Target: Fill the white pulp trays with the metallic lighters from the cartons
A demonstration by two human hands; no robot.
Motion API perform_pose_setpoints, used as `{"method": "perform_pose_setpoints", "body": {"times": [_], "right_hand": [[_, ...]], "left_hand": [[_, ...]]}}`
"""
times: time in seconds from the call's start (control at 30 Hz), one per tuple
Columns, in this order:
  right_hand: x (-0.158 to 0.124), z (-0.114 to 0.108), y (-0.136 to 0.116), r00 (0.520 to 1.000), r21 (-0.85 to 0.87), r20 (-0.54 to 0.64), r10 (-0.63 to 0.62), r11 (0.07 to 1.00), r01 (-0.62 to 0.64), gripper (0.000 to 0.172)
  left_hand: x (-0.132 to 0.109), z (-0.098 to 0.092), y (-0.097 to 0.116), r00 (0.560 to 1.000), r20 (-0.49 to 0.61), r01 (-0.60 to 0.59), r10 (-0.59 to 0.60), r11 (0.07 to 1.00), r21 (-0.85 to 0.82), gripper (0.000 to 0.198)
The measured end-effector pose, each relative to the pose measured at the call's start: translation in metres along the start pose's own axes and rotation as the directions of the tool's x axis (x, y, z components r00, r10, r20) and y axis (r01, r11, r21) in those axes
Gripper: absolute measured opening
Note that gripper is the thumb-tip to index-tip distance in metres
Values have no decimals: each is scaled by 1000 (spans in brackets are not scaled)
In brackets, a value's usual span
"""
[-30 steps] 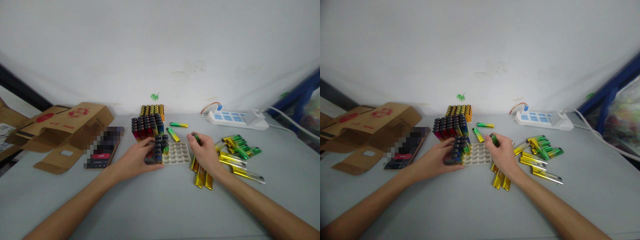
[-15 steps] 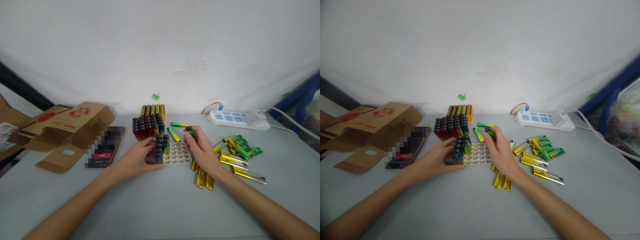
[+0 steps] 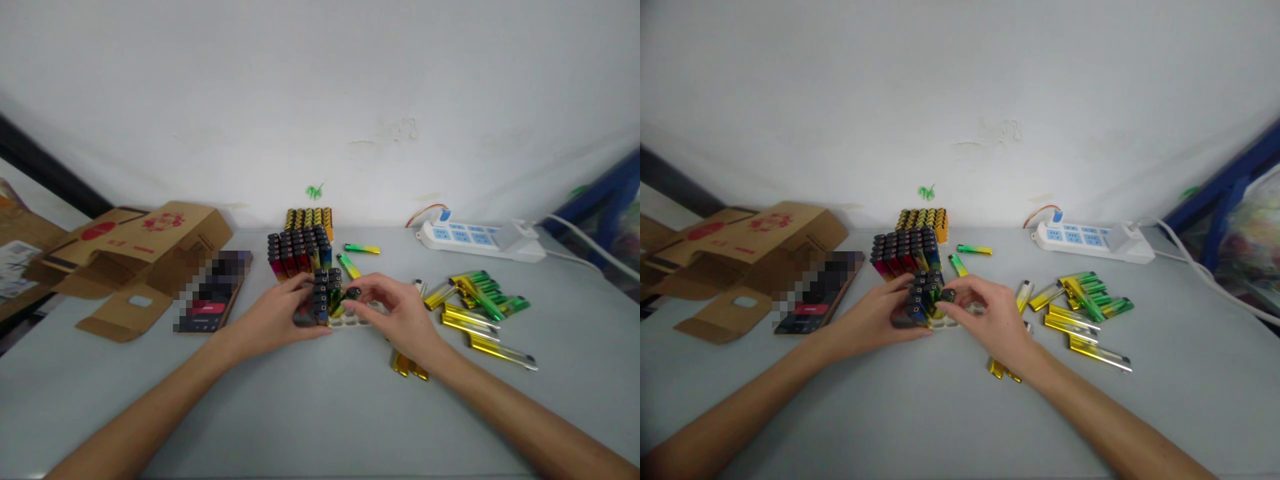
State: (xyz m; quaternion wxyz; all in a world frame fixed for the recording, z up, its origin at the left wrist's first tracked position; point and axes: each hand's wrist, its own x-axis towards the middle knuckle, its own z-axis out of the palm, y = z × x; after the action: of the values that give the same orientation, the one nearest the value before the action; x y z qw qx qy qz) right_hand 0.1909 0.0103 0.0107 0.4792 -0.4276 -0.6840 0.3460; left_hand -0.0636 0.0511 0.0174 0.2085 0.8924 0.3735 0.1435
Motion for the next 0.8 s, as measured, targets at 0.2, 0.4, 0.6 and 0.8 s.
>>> {"method": "perform_pose_setpoints", "body": {"times": [0.2, 0.4, 0.6, 0.8], "right_hand": [[2, -5, 0, 952, -177, 60, -301, 935, 307, 18], [-2, 4, -3, 910, -302, 79, -406, 861, 410, 28], [-5, 15, -4, 920, -393, 70, -386, 837, 382, 15], [7, -11, 0, 957, -487, 66, -283, 828, 279, 24]], "left_hand": [[-1, 2, -2, 1000, -17, -16, 17, 1000, 19, 46], [0, 1, 0, 1000, 1, -12, 12, 1000, -19, 45], [1, 0, 0, 1000, 6, -4, 4, 999, -33, 43], [1, 0, -1, 1000, -7, -7, 7, 1000, -2, 44]]}}
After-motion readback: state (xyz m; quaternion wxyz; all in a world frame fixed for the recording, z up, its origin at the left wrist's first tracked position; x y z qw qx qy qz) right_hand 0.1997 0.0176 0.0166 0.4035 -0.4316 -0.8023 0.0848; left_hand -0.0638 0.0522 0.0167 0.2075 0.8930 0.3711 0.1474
